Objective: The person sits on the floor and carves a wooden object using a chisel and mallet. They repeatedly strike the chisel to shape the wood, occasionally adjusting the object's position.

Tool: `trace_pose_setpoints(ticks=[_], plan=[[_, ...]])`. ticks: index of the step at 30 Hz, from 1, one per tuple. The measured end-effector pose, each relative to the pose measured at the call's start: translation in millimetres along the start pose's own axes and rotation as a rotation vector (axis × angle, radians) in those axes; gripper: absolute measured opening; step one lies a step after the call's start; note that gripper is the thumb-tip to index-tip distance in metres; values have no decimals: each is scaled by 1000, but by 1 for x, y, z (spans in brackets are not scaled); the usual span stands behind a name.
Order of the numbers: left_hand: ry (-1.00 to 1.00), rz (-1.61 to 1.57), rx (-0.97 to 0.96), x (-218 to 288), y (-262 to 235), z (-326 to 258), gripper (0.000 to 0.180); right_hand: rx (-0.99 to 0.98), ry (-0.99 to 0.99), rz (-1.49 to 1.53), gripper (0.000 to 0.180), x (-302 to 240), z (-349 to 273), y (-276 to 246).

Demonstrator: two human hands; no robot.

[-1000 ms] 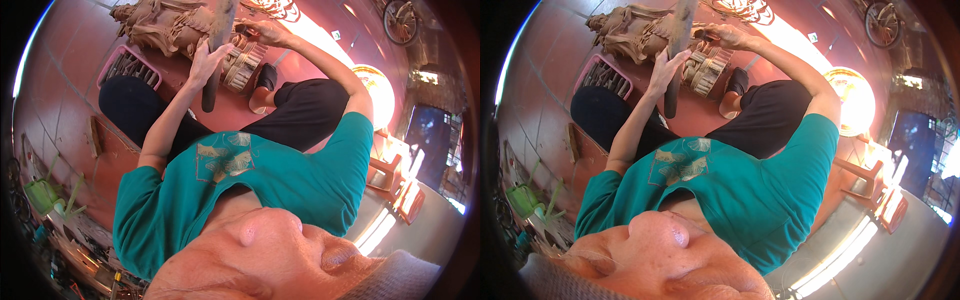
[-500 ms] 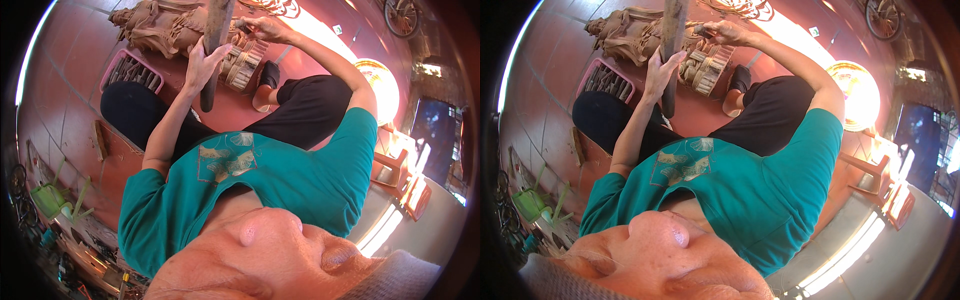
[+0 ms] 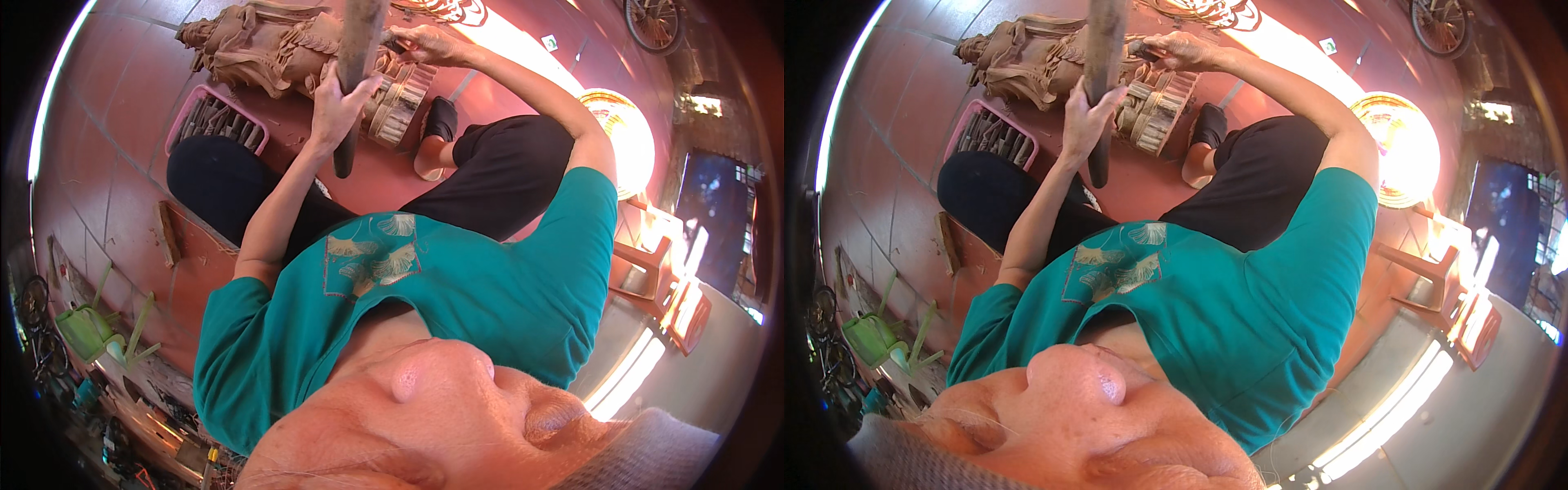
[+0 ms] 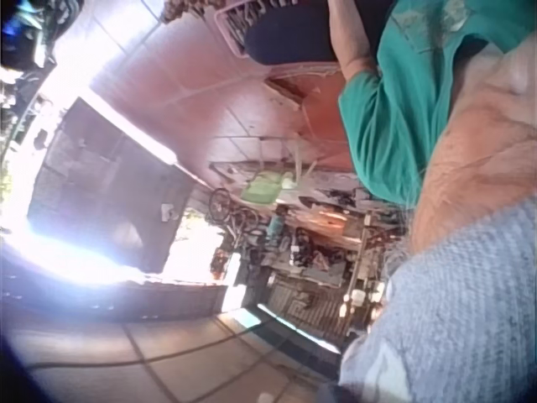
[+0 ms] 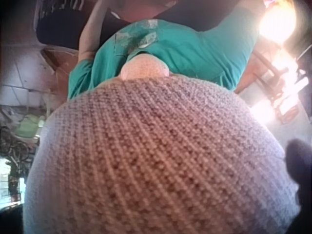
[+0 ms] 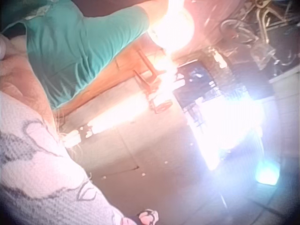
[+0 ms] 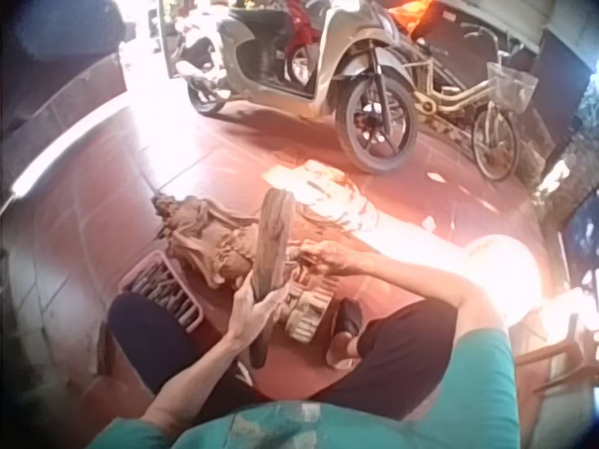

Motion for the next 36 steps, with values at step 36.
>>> trace_pose_setpoints(ticks=[36], plan=[[-21, 150, -108, -3, 0, 9, 43, -34, 70, 92, 49, 4, -8, 0]])
Point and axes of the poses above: each hand's wrist, its own z-axis towards the middle knuckle, its own y-axis out of the palm, x = y × z, the point moved 6 cm from there along z, towards the middle knuckle, and after that the axes turned 2 degrees about -z, right-handed, at the moved point
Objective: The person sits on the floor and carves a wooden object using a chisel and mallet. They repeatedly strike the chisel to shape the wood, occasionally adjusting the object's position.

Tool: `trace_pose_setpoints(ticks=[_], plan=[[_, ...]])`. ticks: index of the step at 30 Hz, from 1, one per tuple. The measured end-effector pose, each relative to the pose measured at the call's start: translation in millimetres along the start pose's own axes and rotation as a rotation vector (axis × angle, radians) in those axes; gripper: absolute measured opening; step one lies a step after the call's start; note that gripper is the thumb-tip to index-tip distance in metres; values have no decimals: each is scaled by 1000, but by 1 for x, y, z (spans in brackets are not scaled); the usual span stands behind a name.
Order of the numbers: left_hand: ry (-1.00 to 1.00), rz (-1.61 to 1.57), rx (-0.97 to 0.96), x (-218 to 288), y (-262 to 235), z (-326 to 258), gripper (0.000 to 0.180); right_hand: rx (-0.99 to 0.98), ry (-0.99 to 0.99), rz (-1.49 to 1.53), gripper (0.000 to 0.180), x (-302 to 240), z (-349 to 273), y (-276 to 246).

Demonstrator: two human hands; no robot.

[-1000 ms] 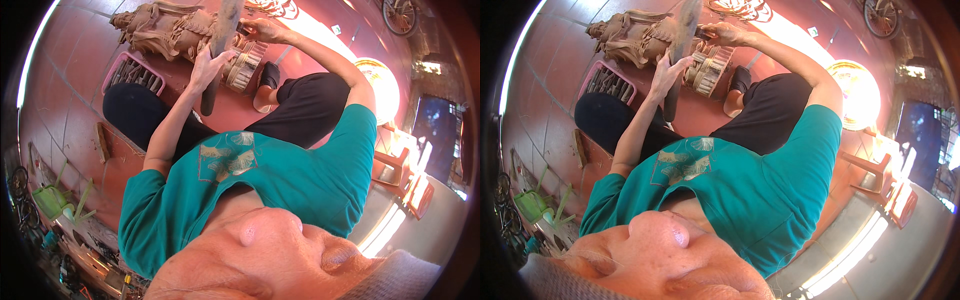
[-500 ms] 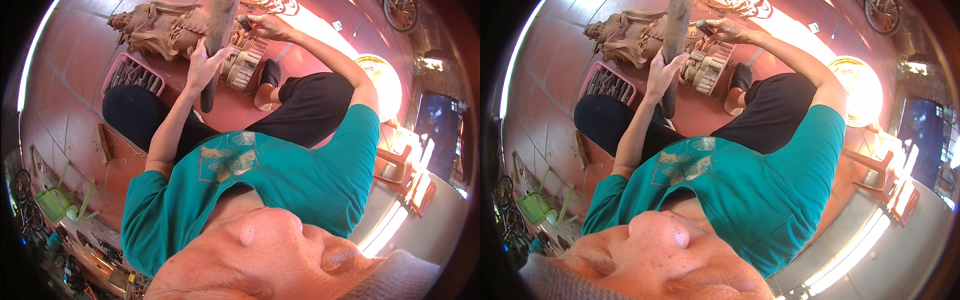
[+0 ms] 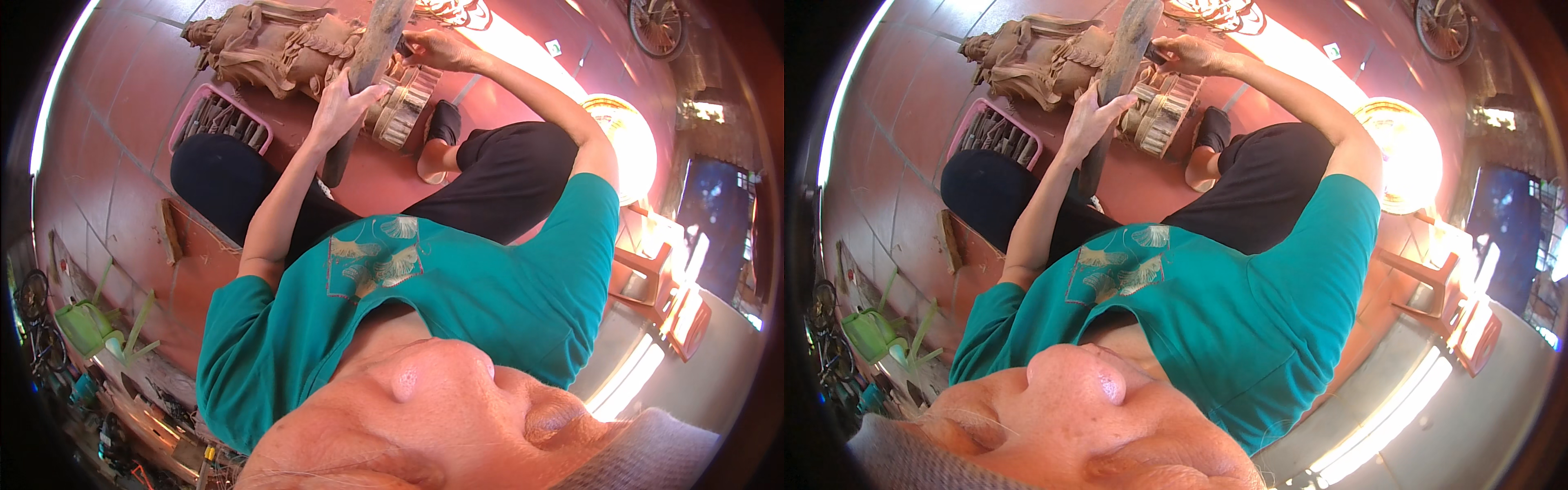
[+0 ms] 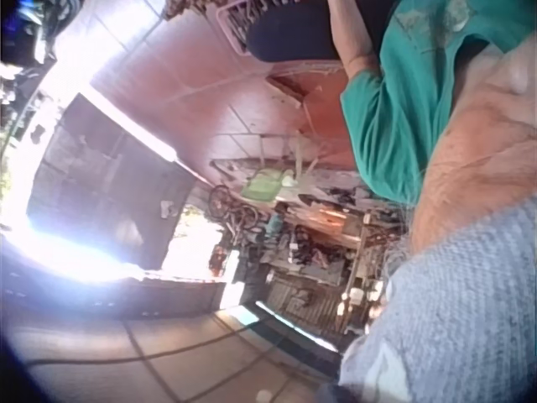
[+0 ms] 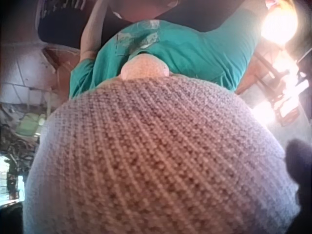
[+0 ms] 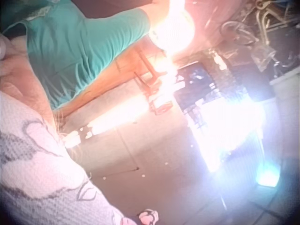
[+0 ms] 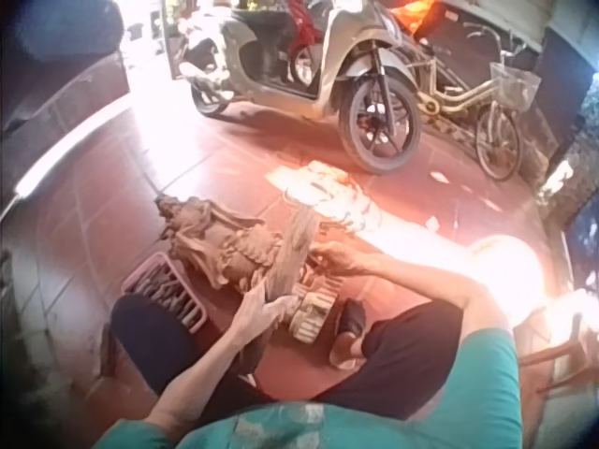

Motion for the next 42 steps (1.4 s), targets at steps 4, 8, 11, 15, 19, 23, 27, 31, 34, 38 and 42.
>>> trace_pose_setpoints(ticks=[4, 8, 11, 15, 19, 23, 27, 31, 34, 38, 42], plan=[[-97, -133, -14, 4, -6, -3, 50, 65, -55, -61, 54, -27, -5, -7], [-82, -69, 20, 9, -14, -2, 55, 35, 0, -101, 56, -20, -5, -7], [-87, -91, 12, 10, -13, -3, 57, 89, -22, -15, 45, -23, -7, -11], [-48, -104, 8, 11, -8, -1, 57, 243, -58, -2, 40, 8, -8, -17], [-77, -106, 7, 16, -10, -4, 56, 151, 93, 37, 36, -4, -11, -21], [1, -94, 42, 7, -10, 1, 53, 166, 127, 171, 36, 5, -17, -16], [-10, -96, 32, 14, -8, 0, 51, 179, 182, 304, 39, 18, -21, -9], [-63, -95, -2, 14, -8, -3, 50, 132, 194, 321, 32, 16, -18, -8], [-18, -69, 10, 17, -8, -3, 50, 121, 177, 349, 30, 10, -18, -9], [-21, -58, -1, 18, -7, -3, 52, 100, 122, 331, 31, 1, -17, -11], [-41, -65, -10, 19, -7, -5, 54, 93, 99, 331, 33, -24, -20, -17]])
Point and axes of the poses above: each hand's wrist, its own z-axis towards the middle knuckle, its own y-axis out of the palm, x = y × z, the point moved 6 cm from there along z, towards the middle knuckle, and after that the axes turned 2 degrees about -z, right-handed, at the moved point
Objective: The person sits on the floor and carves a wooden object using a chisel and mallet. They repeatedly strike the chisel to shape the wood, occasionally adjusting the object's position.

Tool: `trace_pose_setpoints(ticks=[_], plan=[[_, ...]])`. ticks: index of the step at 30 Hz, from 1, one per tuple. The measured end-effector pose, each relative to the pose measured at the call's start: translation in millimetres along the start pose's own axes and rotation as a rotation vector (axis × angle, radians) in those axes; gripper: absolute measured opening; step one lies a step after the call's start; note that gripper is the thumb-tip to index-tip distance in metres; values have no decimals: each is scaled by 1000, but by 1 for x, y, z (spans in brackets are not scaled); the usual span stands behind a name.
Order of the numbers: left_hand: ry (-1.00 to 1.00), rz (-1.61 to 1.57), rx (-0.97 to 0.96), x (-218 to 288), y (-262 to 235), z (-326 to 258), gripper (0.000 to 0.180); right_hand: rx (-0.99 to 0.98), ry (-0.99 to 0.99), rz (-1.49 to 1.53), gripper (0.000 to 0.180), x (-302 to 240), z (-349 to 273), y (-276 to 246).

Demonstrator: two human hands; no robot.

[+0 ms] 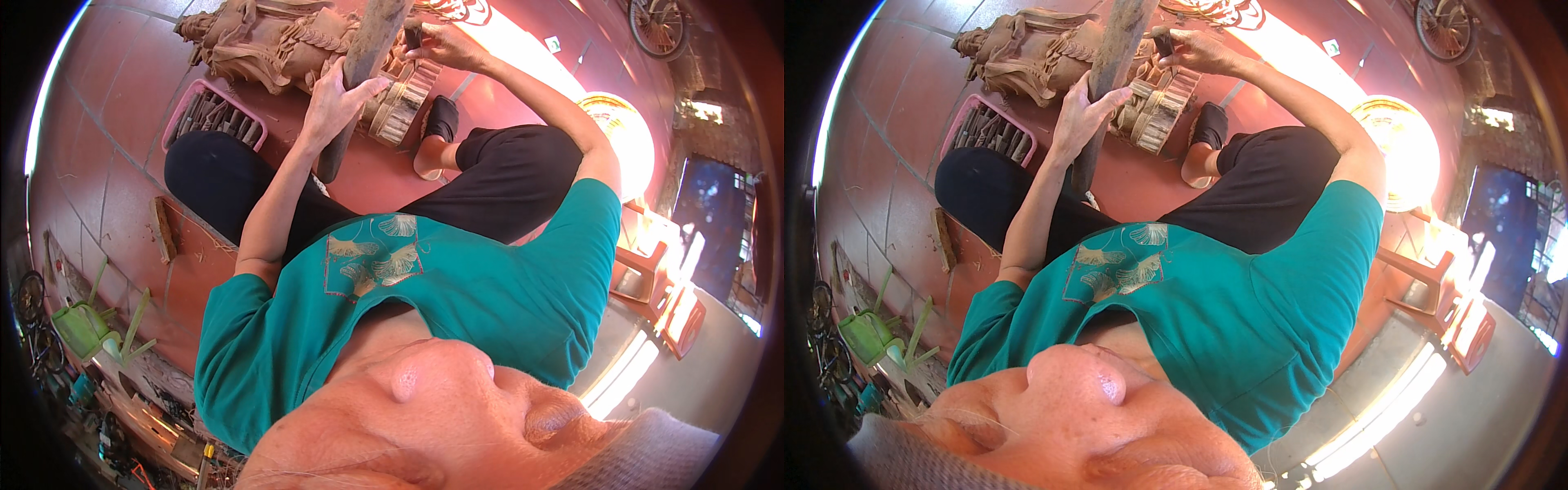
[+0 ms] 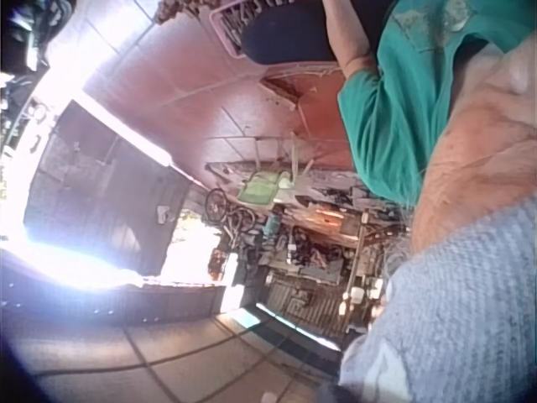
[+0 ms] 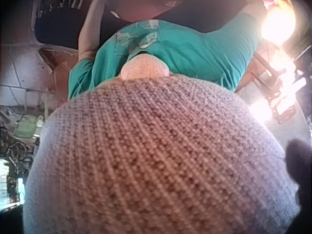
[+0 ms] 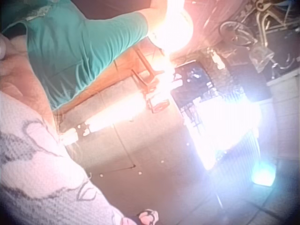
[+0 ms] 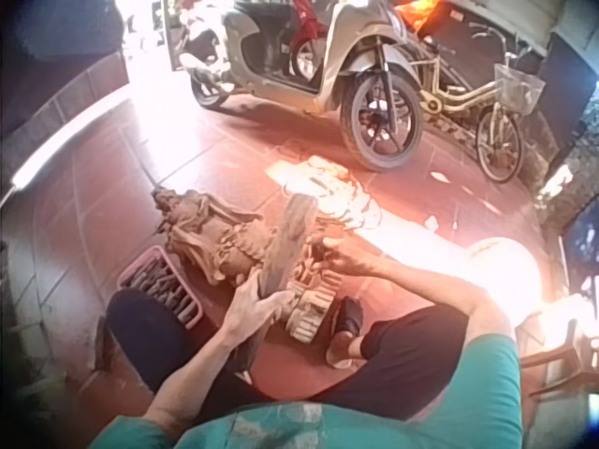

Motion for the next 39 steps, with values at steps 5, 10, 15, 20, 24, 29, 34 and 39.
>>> trace_pose_setpoints(ticks=[5, 10, 15, 20, 24, 29, 34, 39], plan=[[24, 46, 7, -2, 2, 2, 58, -34, -20, -163, 37, -4, 2, -1], [52, 208, -40, -16, 3, 10, 62, -39, -36, -155, 37, 5, 3, 0], [12, 16, -13, 15, -1, -6, 67, 5, -158, -82, 35, 20, 9, 5], [37, 280, -44, 7, -5, 1, 65, -79, -89, -279, 35, 27, 11, 7], [-3, 201, -36, 8, -19, -1, 64, -70, -50, -391, 38, -4, 13, 9], [112, 22, 57, 38, -22, -14, 62, 48, -234, -78, 34, 7, 10, 8], [-20, 342, -119, 2, -8, 2, 71, -27, -157, -292, 35, 22, 12, 10], [-78, 114, -72, -10, -12, -7, 63, 75, -391, -140, 28, 3, 19, 10]])
Point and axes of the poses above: each hand's wrist, its own z-axis towards the middle knuckle, its own y-axis out of the palm, x = y × z, the point moved 6 cm from there along z, towards the middle knuckle, and after that the axes turned 2 degrees about -z, right-handed, at the moved point
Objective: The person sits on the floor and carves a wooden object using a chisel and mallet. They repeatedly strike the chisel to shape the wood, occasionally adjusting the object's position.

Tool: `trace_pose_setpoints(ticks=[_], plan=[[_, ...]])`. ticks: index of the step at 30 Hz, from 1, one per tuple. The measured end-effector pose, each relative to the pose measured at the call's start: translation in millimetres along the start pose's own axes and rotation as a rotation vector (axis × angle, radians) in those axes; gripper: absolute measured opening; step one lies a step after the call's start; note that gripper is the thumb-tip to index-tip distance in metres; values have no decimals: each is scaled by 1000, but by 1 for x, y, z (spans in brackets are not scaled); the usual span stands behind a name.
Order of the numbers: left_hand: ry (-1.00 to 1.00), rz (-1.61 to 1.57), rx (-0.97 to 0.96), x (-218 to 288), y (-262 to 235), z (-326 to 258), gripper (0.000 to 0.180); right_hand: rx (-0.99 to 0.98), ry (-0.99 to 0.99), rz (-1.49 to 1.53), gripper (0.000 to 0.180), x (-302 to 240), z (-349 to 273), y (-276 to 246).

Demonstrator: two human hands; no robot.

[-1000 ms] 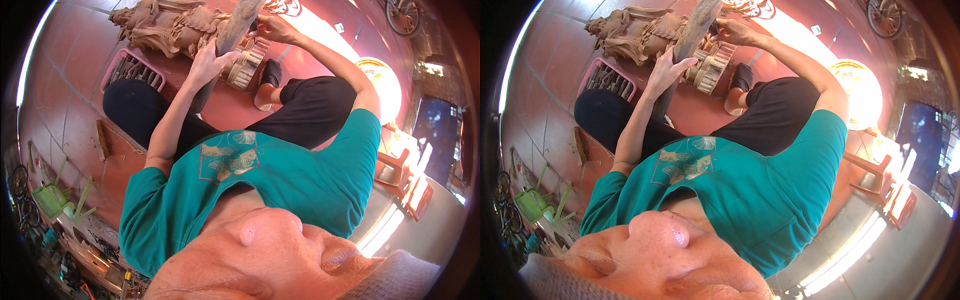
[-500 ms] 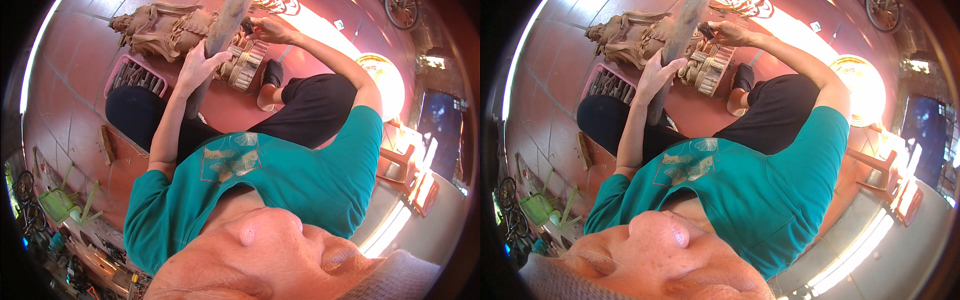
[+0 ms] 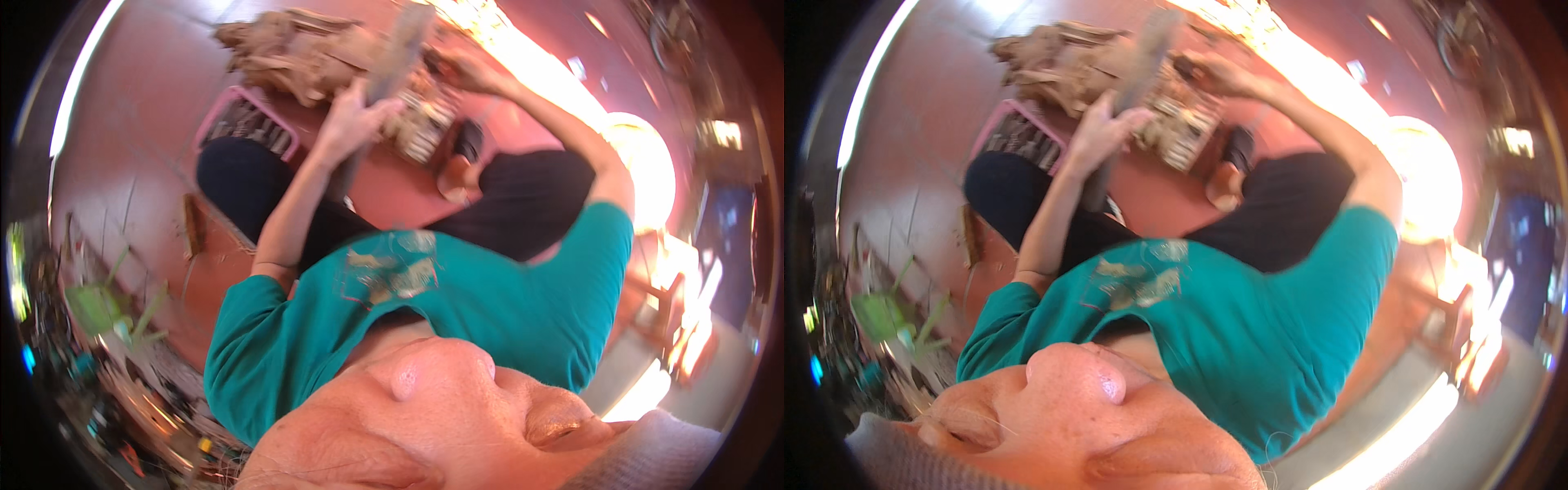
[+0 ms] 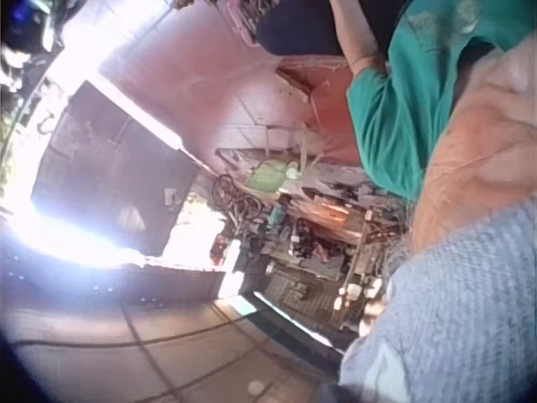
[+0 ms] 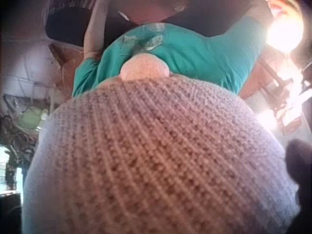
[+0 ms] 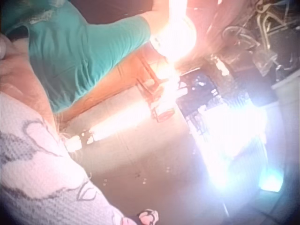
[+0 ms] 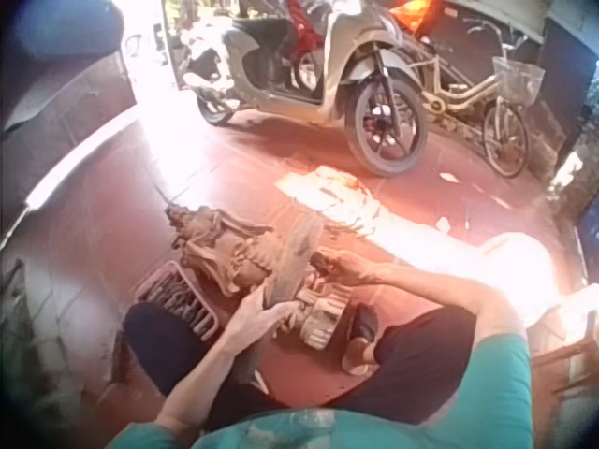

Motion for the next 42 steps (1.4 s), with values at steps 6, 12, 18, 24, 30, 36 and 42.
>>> trace_pose_setpoints(ticks=[6, 12, 18, 24, 30, 36, 42], plan=[[144, 66, 44, 18, -1, 2, 71, -105, 347, 169, 31, 10, -17, 4], [172, 50, 41, 24, 0, 0, 79, -110, 256, 74, 31, -1, -13, 1], [161, 78, 36, 20, 3, 3, 87, -96, 237, 22, 28, -5, -16, -3], [177, 84, 43, 18, 2, 8, 90, -13, 370, 191, 32, 34, -28, -6], [165, 70, 59, 35, -2, 1, 72, 31, 404, 324, 26, 35, -28, -1], [205, -92, 91, 24, -2, 7, 55, 67, 160, 137, 36, 16, -8, -9], [5, -134, 49, 22, -1, 8, 62, 37, 329, 149, 28, 8, -21, -16]])
Point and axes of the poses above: each hand's wrist, its own z-axis towards the middle knuckle, its own y-axis out of the palm, x = y × z, the point moved 6 cm from there along z, towards the middle knuckle, and after that the axes turned 2 degrees about -z, right-handed, at the moved point
